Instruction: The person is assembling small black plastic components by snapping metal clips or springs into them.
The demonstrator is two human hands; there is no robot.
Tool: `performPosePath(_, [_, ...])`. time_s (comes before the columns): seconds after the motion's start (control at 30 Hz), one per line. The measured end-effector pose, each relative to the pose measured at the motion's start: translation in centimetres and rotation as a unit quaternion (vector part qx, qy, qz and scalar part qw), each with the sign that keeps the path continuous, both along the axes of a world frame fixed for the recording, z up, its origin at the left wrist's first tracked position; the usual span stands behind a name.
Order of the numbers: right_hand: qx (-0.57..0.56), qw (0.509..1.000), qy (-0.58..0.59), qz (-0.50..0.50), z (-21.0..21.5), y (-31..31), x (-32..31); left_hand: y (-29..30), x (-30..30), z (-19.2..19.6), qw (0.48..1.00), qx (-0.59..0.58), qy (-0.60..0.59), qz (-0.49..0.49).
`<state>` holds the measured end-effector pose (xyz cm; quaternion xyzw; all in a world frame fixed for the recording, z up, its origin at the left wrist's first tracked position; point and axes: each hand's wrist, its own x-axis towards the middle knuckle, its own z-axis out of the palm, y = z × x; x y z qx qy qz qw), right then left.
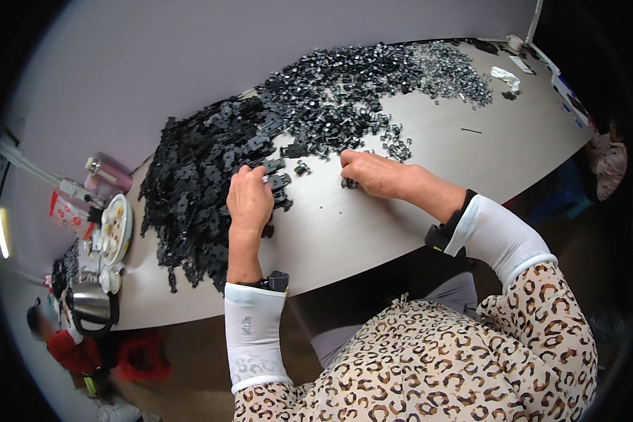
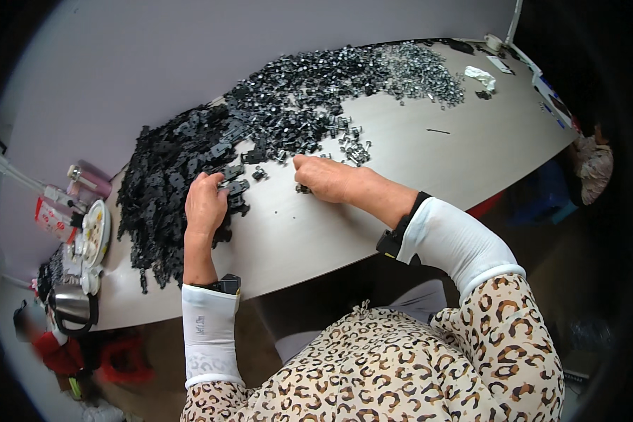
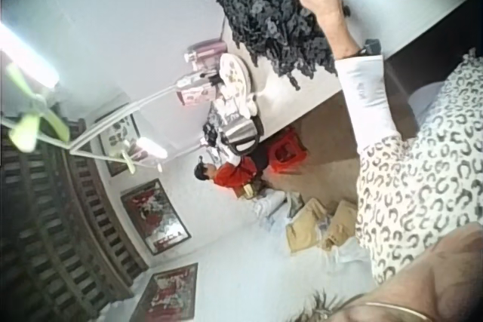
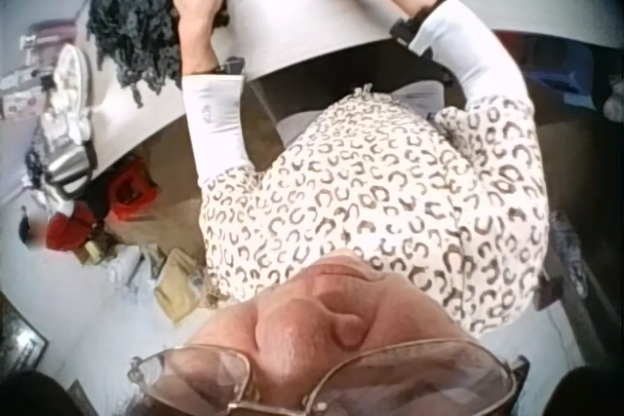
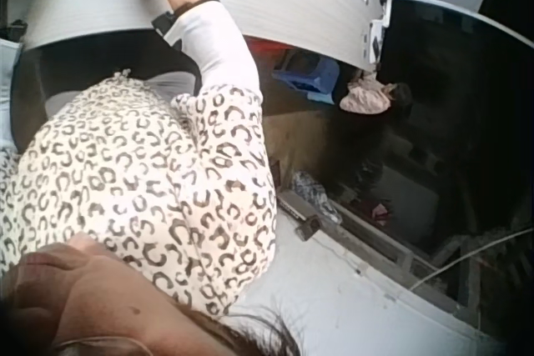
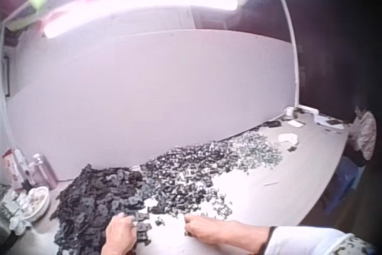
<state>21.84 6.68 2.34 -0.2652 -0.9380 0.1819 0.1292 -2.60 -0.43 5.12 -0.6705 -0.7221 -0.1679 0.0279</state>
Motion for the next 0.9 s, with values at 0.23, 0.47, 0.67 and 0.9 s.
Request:
performPosePath(0.23, [0.016,1.000,-0.007,-0.011,0.1,-1.2,-0.4,-0.6,-0.8,-1.1,0.997,-0.072,0.008,-0.009])
performPosePath(0.47, [-0.042,0.997,0.066,-0.026,-1.3,-1.7,0.5,-0.8,-0.8,0.0,0.993,-0.091,-0.034,-0.060])
performPosePath(0.67, [-0.080,0.988,0.127,-0.027,-2.5,-0.7,0.3,0.3,0.7,-0.3,0.999,0.007,-0.030,-0.019])
performPosePath(0.9, [-0.078,0.967,0.243,-0.025,-3.5,-1.1,0.6,3.6,0.2,-0.9,0.997,-0.065,0.009,0.050])
